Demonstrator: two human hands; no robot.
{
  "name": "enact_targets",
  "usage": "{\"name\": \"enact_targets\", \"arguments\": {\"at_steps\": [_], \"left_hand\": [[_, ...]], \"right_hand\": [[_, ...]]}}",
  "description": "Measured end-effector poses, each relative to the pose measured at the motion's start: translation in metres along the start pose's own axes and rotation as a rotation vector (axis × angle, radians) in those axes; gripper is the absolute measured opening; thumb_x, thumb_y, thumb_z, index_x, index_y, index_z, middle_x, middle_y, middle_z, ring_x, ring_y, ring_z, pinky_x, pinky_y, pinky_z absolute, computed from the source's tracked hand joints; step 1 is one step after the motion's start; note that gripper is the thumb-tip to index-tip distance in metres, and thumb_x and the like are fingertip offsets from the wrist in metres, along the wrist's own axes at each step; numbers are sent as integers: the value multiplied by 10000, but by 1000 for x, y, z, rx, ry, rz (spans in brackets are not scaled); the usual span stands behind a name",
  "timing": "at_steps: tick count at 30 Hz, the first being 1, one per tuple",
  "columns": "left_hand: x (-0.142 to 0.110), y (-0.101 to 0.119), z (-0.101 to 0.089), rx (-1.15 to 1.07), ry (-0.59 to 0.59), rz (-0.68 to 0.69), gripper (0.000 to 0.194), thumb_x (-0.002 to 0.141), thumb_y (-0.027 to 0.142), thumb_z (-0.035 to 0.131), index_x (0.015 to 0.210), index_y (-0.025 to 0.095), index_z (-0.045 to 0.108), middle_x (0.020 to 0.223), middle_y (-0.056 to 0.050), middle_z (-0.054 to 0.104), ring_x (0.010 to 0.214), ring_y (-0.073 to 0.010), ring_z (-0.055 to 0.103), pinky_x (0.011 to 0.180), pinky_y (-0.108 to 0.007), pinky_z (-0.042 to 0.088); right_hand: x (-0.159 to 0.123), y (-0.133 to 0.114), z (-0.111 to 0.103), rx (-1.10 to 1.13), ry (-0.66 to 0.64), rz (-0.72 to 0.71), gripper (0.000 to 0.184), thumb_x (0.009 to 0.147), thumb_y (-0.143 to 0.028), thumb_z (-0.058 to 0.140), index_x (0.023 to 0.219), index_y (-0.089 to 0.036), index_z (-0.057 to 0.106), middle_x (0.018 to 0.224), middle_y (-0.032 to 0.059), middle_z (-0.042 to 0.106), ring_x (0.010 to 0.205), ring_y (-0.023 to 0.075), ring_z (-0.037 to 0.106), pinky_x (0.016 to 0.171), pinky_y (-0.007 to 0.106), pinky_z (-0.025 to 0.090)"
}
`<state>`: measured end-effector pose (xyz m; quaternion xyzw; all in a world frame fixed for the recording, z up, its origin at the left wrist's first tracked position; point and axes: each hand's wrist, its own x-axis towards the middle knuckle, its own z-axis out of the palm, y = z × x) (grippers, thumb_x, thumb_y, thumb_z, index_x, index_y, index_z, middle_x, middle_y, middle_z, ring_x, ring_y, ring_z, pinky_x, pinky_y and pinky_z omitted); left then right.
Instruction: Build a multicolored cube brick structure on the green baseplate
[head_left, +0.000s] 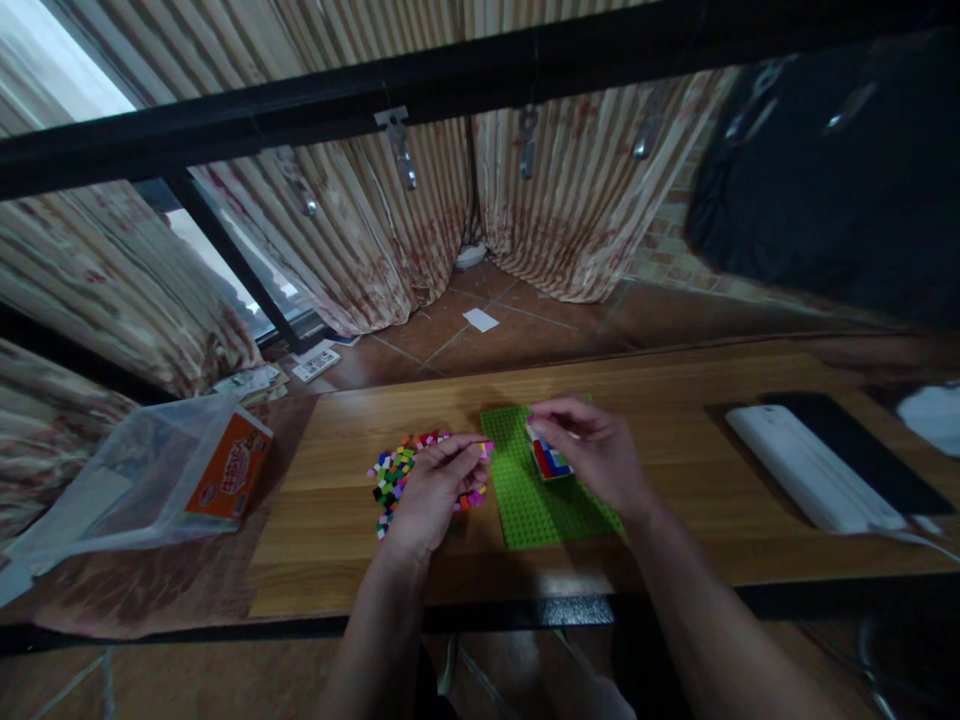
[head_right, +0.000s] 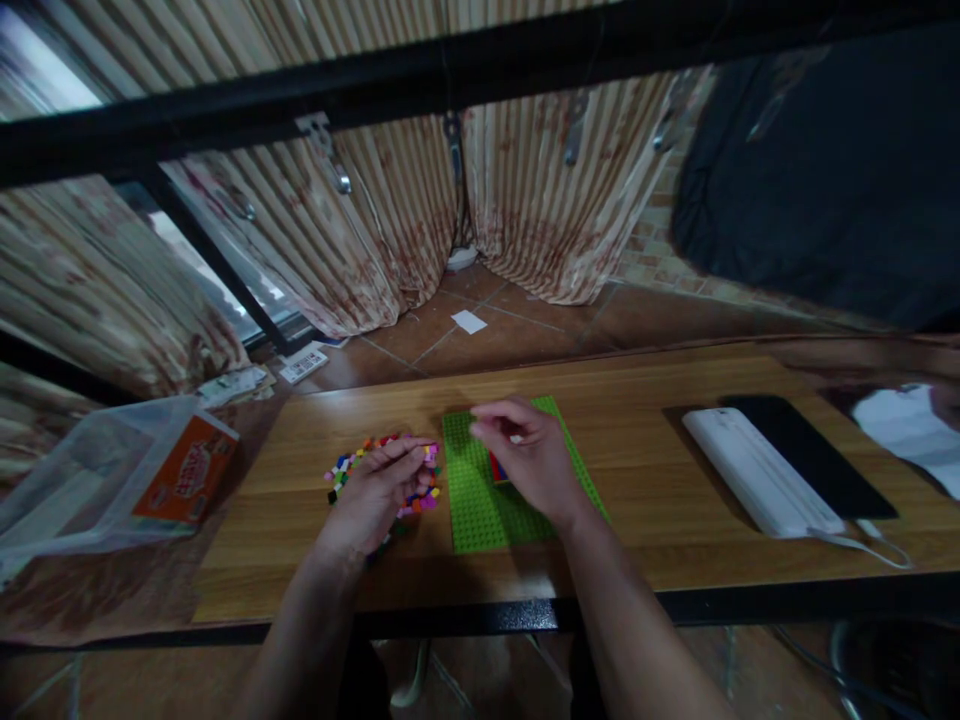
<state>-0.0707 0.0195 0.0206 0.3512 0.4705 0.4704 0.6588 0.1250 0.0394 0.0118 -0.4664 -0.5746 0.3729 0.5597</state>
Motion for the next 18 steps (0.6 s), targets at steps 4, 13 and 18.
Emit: {"name": "enact_targets", "arguments": {"at_steps": [4,13,18], "left_hand": [[-1,-1,2,-140,-43,-72,322,615,324,872,842,141,735,716,-12,659,568,-68,550,533,-187,430],[0,-3,1,-175,-100,-88,323,632,342,874,789,128,691,695,-8,648,568,-69,558,525,-187,421],[0,-4,1,-144,-122,-89,326,623,340,880,761,117,686,672,-3,630,554,-62,535,514,-185,410]], "right_hand": [[-8,-7,20,-42,-220,-70,158,817,-342,712,942,-251,742,847,7,693,761,145,611,710,295,488],[-11,-2,29,-43,-258,-118,100,887,-292,645,891,-236,727,855,17,696,837,160,643,766,313,491],[-11,-6,29,-66,-289,-138,98,898,-250,623,861,-228,711,832,8,677,818,149,619,754,297,470]]}}
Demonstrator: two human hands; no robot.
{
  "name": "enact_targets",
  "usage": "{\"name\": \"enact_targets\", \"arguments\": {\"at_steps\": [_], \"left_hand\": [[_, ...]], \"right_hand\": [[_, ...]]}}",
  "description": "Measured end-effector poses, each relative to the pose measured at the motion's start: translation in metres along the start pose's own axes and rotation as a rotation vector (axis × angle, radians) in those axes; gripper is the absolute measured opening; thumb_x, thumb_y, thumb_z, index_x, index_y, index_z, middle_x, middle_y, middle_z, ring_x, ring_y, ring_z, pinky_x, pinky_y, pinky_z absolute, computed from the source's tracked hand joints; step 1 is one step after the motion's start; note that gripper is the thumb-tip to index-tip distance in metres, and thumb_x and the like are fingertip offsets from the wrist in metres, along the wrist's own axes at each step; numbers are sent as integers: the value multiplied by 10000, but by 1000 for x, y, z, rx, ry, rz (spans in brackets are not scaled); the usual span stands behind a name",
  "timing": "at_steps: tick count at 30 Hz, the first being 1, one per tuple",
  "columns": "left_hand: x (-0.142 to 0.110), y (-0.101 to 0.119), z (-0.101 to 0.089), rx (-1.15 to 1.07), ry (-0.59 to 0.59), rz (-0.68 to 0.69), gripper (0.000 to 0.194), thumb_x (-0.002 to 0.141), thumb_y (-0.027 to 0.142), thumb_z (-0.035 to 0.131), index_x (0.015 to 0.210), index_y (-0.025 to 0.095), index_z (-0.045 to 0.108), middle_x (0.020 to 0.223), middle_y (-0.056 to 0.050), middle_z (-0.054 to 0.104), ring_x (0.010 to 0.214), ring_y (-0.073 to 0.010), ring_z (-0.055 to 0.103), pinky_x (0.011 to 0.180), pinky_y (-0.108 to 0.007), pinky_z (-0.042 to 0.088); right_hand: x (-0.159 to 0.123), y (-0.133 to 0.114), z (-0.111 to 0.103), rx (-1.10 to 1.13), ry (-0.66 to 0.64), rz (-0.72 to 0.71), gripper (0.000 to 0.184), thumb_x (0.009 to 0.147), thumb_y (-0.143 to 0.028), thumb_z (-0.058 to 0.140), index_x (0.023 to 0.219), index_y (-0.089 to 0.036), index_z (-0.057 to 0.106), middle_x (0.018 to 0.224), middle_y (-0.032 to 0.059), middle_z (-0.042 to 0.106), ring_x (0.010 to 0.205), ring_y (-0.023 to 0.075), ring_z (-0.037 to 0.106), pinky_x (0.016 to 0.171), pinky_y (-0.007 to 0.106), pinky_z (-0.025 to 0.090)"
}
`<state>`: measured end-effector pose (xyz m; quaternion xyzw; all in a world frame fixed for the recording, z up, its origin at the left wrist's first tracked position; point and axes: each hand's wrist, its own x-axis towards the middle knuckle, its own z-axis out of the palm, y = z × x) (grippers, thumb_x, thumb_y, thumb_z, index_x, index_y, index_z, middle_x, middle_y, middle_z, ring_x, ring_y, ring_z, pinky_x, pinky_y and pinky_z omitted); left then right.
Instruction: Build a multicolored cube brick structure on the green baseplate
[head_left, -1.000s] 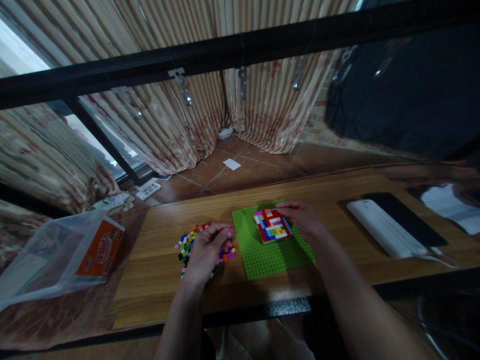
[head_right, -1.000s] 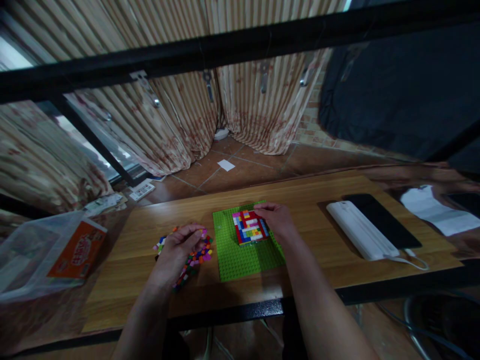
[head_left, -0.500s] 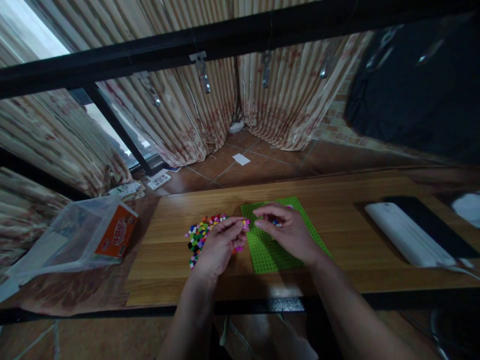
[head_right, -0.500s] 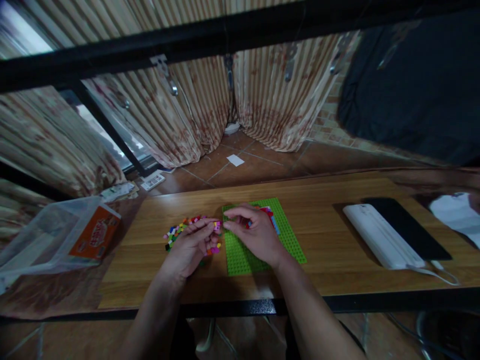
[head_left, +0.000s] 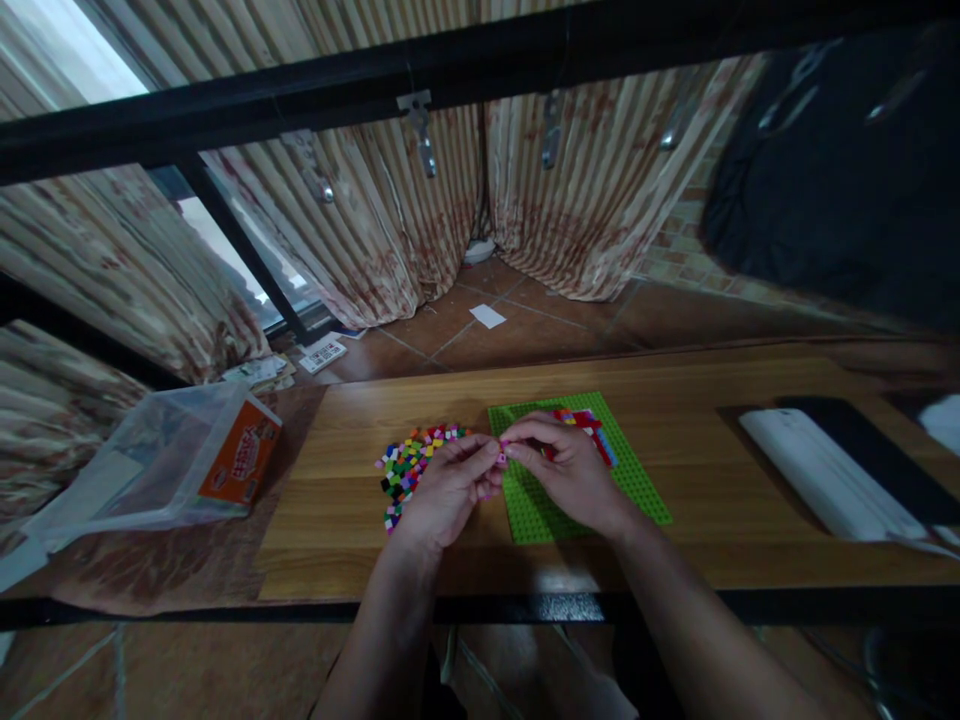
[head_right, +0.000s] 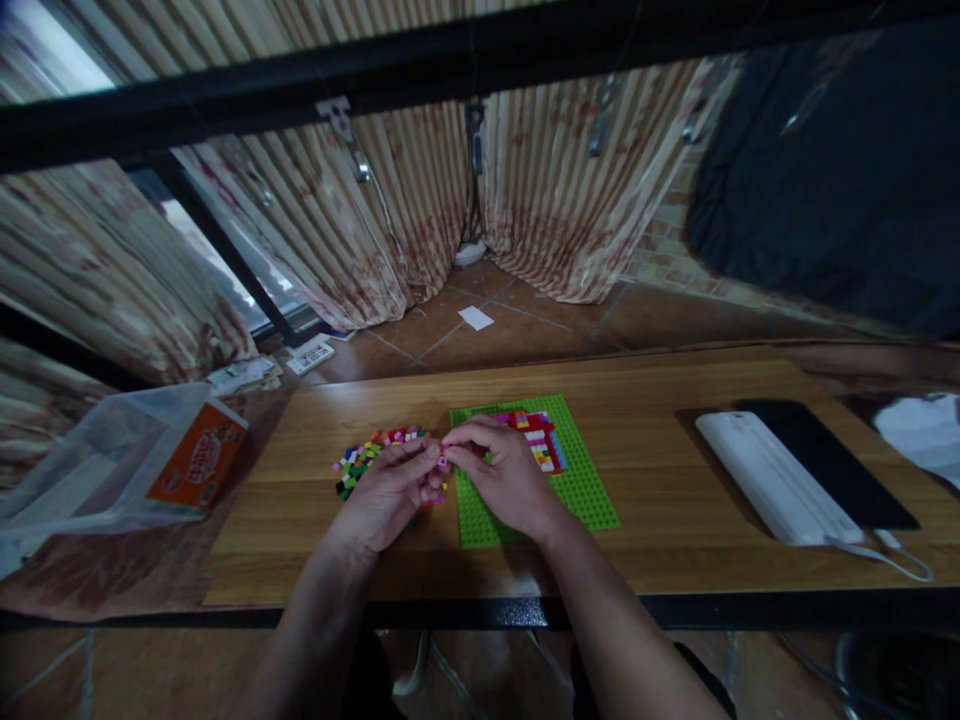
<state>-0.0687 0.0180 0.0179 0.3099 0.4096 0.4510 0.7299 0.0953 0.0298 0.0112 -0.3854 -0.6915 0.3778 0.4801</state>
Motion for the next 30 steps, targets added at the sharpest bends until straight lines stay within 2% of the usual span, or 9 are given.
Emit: {"name": "enact_targets", "arguments": {"at_steps": [6,10,13,17,20,23,26,30], "left_hand": [[-1,1,0,-4,-75,-2,281,646,320,863,730,113,692,642,0,605,512,-45,485,475,-170,367],[-2,1,2,12,-72,10,296,642,332,864,746,110,699,665,-6,613,512,-45,483,482,-176,382],[-1,1,1,-19,-2,33,300,628,322,872,750,120,687,668,2,616,520,-48,494,484,-172,390],[-1,2,-3,-42,71,43,295,632,307,872,775,132,683,689,2,636,536,-53,524,484,-162,405],[-1,3,-5,-28,79,26,306,621,308,880,774,129,684,688,-3,646,540,-54,535,499,-160,430],[-1,3,-6,-12,97,12,331,596,311,891,784,130,688,690,-4,650,543,-58,540,500,-164,450],[0,2,-7,6,116,9,348,581,319,897,793,131,693,702,-5,655,545,-58,544,495,-163,460],[1,3,-7,34,134,-2,351,572,325,897,777,131,689,693,-1,648,539,-60,545,497,-171,478]], "right_hand": [[-1,-2,-1,159,-49,63,122,894,-300,627,852,-215,705,803,1,640,771,138,601,720,279,474],[-1,-2,-3,335,3,137,140,870,-348,660,862,-224,724,746,-15,652,711,119,601,690,258,488],[0,-1,-13,509,131,219,132,823,-361,715,863,-237,736,772,-10,708,675,112,639,681,260,526],[4,3,-47,629,406,277,132,714,-329,804,793,-244,742,785,-3,742,639,106,664,604,232,548],[4,11,-73,603,621,271,187,610,-280,858,753,-239,744,689,-23,712,593,80,629,553,186,516],[3,22,-87,487,733,372,235,533,-277,880,721,-223,749,633,-29,685,559,74,592,538,191,501],[0,34,-89,323,731,497,258,491,-288,881,697,-205,751,641,-13,694,557,93,584,550,232,502],[-2,46,-87,140,603,587,273,529,-314,837,758,-183,765,671,17,723,599,141,633,604,280,517]]}}
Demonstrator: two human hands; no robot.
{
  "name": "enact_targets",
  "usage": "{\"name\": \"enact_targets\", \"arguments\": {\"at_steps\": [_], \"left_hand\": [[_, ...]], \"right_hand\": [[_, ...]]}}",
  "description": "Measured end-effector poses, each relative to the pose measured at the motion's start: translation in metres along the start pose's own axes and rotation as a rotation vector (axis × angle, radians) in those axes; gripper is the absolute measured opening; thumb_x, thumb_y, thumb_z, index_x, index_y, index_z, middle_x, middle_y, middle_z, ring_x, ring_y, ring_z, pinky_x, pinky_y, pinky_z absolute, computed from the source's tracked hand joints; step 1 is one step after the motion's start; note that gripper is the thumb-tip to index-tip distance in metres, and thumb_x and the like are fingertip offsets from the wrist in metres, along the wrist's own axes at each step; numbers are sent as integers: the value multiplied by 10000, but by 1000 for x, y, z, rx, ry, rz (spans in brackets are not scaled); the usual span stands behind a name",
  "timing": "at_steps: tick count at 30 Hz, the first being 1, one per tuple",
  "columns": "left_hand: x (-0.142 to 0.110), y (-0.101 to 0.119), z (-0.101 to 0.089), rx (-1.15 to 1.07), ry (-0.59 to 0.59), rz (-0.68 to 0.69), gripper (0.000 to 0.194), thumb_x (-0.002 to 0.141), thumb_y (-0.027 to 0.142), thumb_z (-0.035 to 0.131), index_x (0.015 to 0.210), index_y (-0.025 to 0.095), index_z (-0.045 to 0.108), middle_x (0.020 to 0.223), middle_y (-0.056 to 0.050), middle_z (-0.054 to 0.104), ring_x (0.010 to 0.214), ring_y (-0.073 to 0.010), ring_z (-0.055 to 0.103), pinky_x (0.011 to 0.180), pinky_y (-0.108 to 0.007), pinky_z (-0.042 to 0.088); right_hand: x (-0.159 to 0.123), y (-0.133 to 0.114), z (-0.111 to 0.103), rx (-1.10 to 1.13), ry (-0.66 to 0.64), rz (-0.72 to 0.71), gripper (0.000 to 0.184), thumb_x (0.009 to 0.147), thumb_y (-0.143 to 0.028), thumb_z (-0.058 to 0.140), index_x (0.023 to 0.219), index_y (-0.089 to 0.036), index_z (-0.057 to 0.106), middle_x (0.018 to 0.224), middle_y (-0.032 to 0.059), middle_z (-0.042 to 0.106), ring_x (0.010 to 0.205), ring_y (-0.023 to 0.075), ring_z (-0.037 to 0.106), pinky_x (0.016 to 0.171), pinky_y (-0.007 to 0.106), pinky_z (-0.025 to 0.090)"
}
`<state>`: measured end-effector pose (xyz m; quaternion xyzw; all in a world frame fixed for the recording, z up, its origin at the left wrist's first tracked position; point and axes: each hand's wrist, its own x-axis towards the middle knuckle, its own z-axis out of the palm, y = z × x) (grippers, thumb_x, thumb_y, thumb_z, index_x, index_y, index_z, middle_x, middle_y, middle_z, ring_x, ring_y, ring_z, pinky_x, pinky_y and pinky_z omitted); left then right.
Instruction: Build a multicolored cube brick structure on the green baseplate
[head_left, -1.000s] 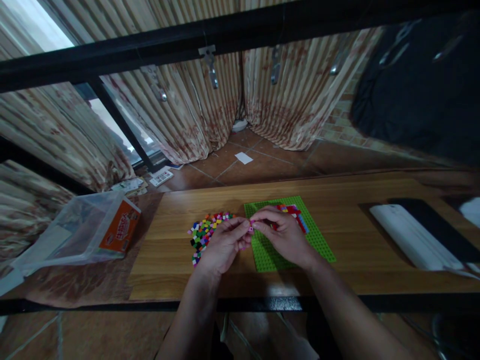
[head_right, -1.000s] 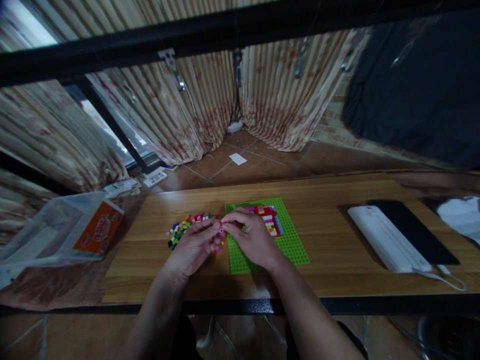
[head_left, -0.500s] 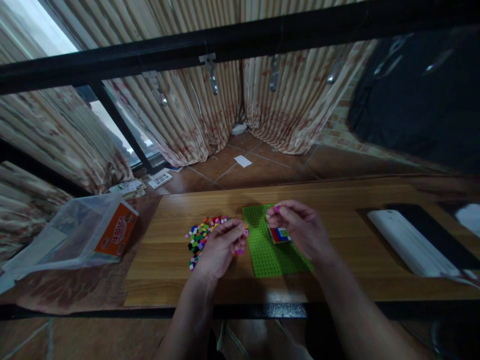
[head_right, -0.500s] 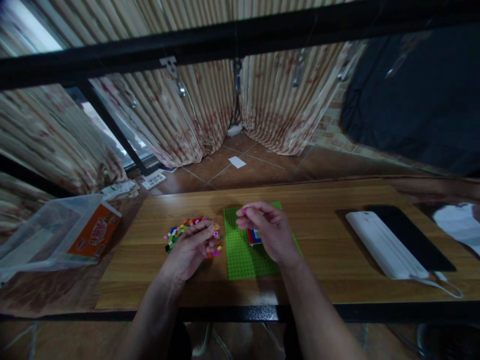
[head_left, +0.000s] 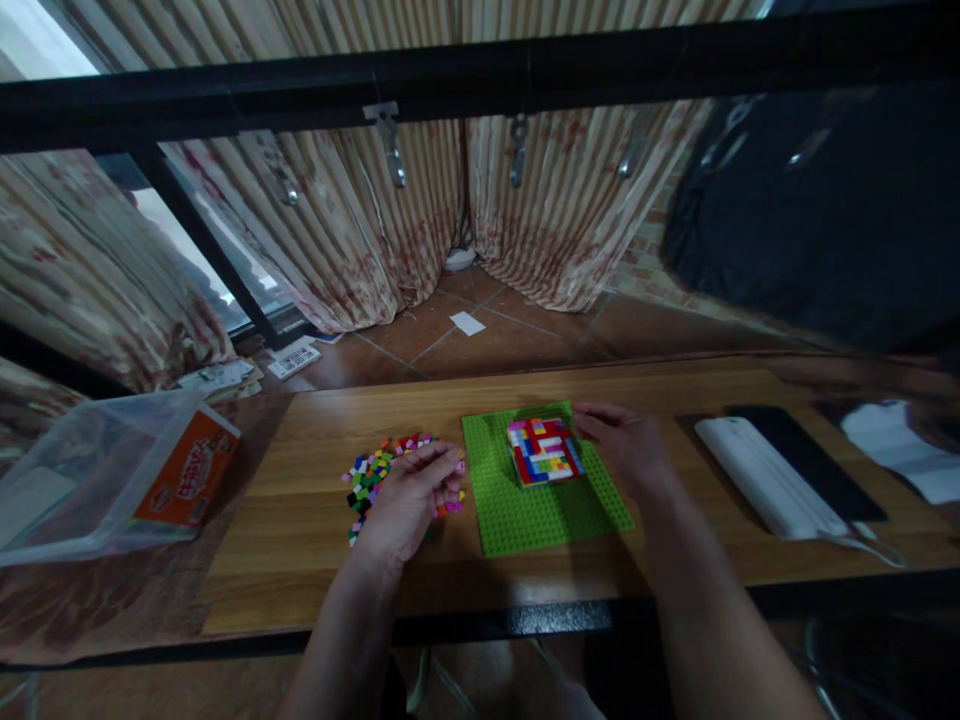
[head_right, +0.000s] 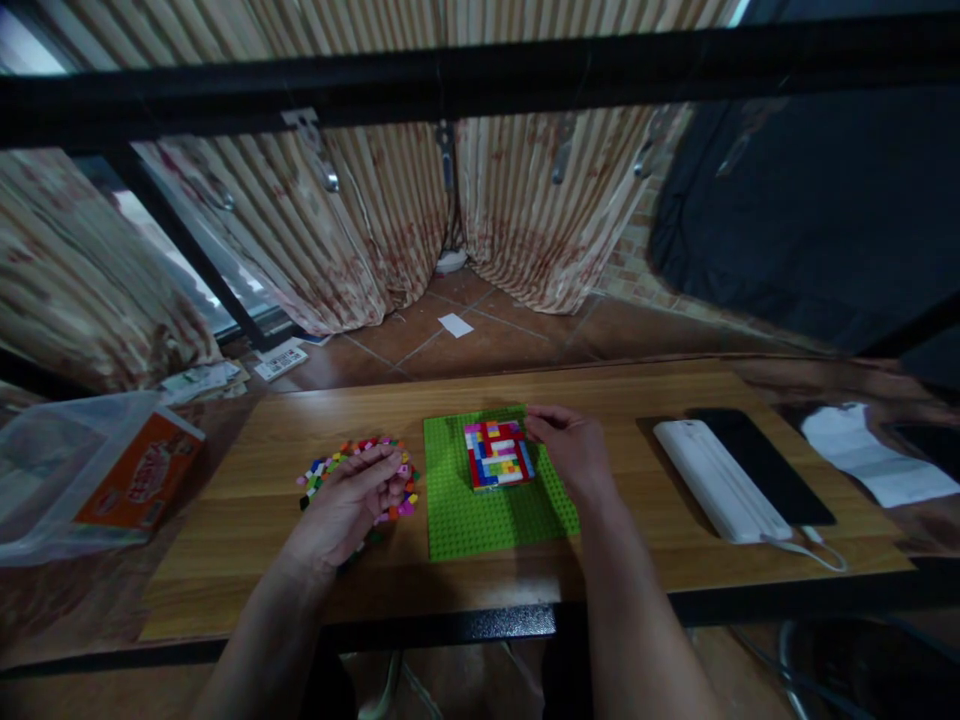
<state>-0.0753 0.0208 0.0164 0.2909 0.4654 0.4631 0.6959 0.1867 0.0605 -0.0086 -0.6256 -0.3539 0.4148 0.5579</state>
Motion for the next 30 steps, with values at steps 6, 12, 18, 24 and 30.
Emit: {"name": "enact_targets", "arguments": {"at_steps": [6,12,18,24,30], "left_hand": [[1,1,-1,5,4,20,343,578,319,893,774,132,683,702,-3,652,543,-56,548,496,-158,466],[0,1,-2,14,2,38,339,593,335,885,770,129,681,697,-6,648,548,-59,554,493,-155,458],[0,2,-1,38,20,48,349,583,353,885,752,129,677,684,1,640,545,-62,553,498,-164,480],[-2,3,1,57,46,47,351,589,351,877,780,127,686,691,5,638,545,-57,547,517,-173,488],[0,0,-1,74,33,57,338,608,353,865,788,127,690,706,-1,642,563,-65,559,529,-181,485]], "right_hand": [[5,5,2,-166,-15,-28,192,673,-264,695,825,-165,759,704,40,745,680,186,697,651,299,538],[10,11,1,-252,-70,-72,168,731,-238,621,818,-191,757,749,48,760,705,198,711,692,320,557],[13,15,-1,-509,-86,-222,208,756,-272,585,826,-202,769,829,60,771,771,216,704,754,354,539],[9,8,1,-618,-83,-289,231,780,-299,573,835,-203,776,822,59,771,742,205,694,719,327,521],[8,5,1,-617,-77,-288,188,770,-306,619,801,-218,783,804,50,771,761,218,700,726,334,517]]}}
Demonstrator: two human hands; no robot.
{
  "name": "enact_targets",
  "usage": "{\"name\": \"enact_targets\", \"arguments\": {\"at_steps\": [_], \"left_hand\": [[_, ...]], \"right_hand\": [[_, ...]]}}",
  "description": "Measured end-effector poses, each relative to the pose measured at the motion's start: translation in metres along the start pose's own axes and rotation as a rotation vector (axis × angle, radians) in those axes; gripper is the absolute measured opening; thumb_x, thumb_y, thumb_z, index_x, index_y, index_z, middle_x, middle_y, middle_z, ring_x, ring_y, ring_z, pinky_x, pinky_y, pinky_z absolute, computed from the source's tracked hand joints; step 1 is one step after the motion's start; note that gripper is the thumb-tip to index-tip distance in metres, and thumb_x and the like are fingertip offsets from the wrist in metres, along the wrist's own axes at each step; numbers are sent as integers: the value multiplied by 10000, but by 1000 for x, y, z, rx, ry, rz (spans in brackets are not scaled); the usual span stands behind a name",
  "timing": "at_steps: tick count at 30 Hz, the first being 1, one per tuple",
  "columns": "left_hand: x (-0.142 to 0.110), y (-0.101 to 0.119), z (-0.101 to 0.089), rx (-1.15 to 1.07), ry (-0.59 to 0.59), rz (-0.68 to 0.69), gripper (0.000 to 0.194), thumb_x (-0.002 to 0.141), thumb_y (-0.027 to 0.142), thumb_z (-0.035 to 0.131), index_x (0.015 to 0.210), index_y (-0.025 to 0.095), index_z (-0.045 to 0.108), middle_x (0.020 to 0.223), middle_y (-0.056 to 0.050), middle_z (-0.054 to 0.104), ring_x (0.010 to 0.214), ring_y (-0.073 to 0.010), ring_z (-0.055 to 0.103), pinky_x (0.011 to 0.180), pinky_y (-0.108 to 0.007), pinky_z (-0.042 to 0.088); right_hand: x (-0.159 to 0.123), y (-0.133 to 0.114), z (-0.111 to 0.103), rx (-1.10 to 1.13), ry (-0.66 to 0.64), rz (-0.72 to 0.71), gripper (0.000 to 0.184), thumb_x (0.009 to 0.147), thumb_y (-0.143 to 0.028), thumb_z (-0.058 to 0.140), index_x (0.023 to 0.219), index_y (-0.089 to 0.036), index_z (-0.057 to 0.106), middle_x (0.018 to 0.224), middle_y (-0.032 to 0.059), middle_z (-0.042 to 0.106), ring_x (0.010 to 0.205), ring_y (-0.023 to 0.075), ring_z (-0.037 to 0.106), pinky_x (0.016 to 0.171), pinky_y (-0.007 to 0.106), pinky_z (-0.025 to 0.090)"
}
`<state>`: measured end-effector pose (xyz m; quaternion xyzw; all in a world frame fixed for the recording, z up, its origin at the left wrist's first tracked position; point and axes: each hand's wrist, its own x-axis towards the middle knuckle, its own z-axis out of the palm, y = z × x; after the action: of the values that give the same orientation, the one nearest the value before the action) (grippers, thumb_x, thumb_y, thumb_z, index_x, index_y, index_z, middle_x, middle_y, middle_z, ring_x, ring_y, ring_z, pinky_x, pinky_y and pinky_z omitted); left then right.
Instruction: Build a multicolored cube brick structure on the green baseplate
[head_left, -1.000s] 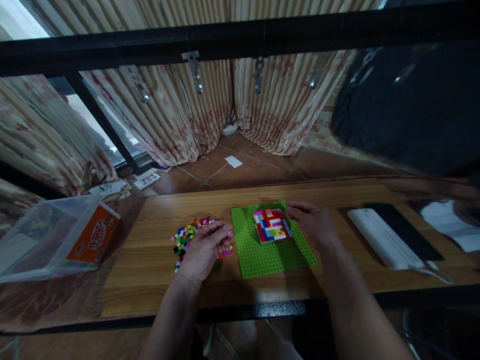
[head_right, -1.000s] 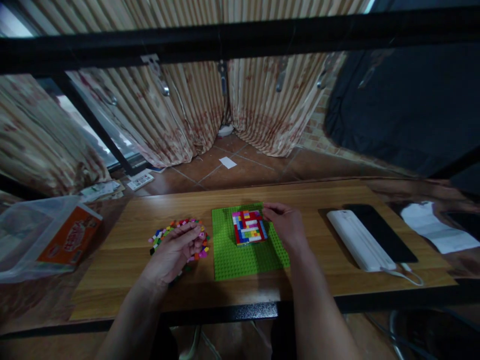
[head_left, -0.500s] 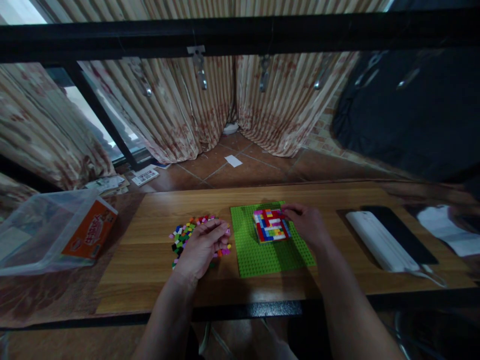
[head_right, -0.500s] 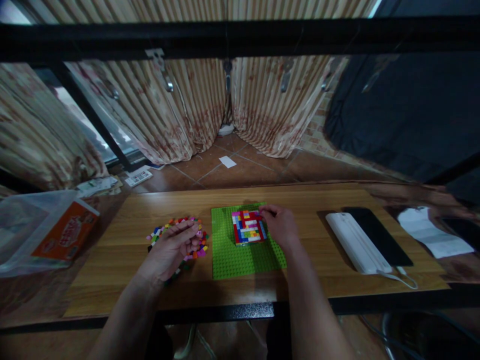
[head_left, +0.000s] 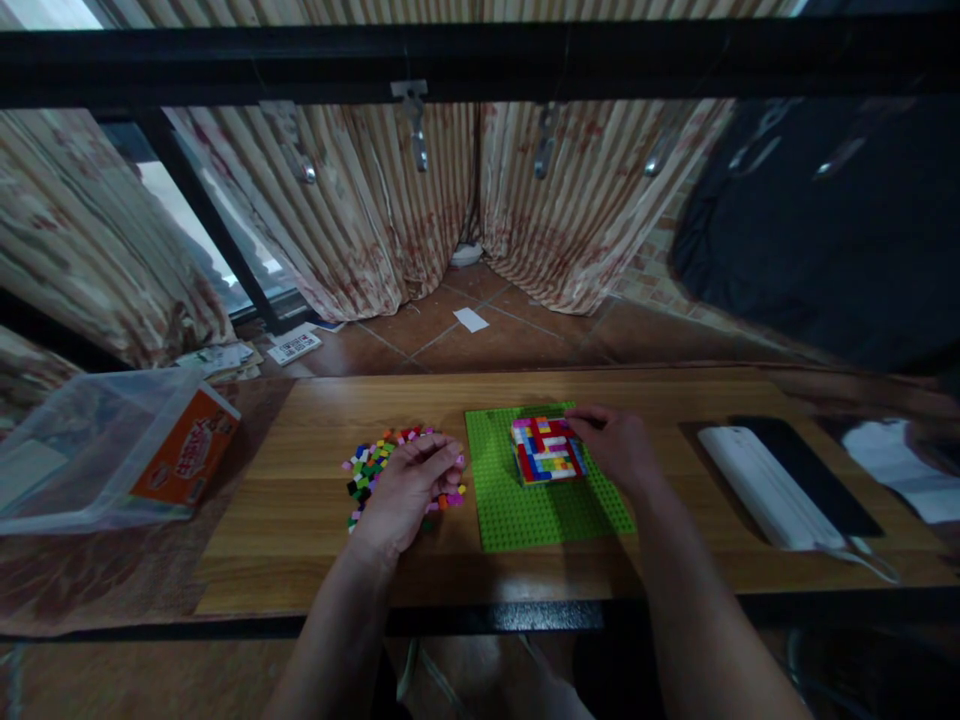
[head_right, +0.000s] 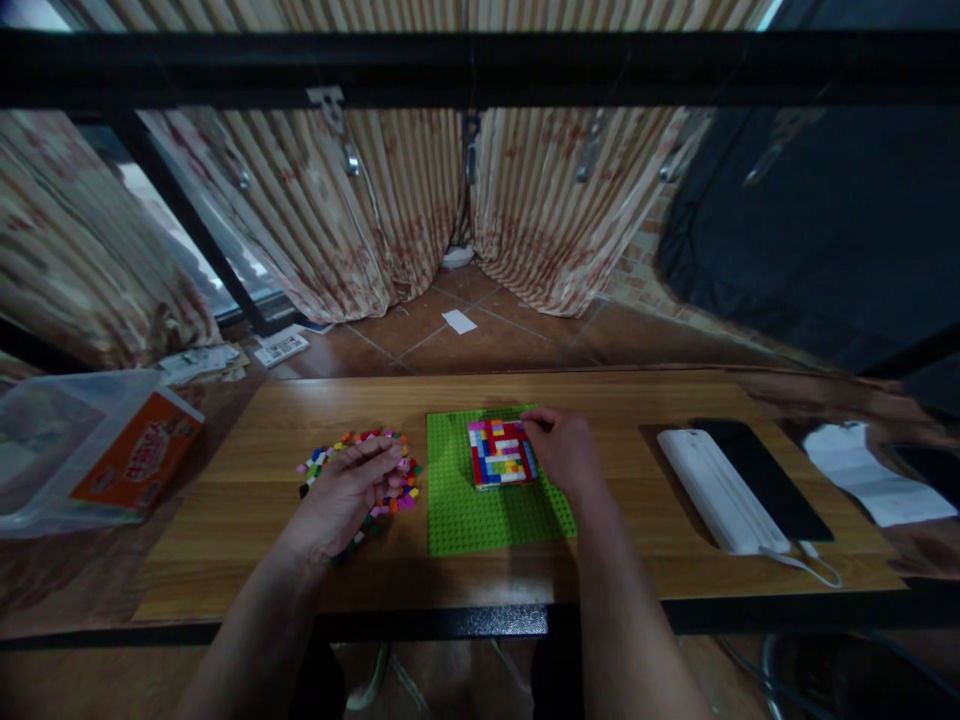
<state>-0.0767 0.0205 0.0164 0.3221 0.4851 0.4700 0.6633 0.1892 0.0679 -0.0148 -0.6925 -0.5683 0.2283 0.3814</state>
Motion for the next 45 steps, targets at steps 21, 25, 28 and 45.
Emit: {"name": "enact_targets", "arguments": {"at_steps": [21,25,28,45], "left_hand": [[1,-3,1,67,-15,33,302,657,380,826,723,135,663,669,5,604,549,-61,524,515,-175,453],[1,-3,0,78,-22,36,295,673,384,816,731,141,661,641,10,591,536,-66,517,506,-179,449],[2,-4,0,74,-26,43,296,667,384,818,734,140,665,641,8,593,536,-68,517,507,-180,449],[4,-6,1,82,-6,39,288,661,371,819,750,138,674,617,12,591,527,-69,528,514,-180,459]], "right_hand": [[2,1,2,178,-83,108,199,752,-265,608,820,-203,785,833,43,778,788,205,702,764,333,520],[2,1,1,232,-83,133,182,706,-276,650,804,-201,783,812,39,776,776,200,700,741,327,525],[2,2,2,289,-79,168,194,668,-311,695,800,-198,783,791,42,774,753,198,696,715,323,527],[6,1,7,569,-138,324,197,519,-300,817,669,-188,753,673,44,738,625,170,659,607,300,538]]}}
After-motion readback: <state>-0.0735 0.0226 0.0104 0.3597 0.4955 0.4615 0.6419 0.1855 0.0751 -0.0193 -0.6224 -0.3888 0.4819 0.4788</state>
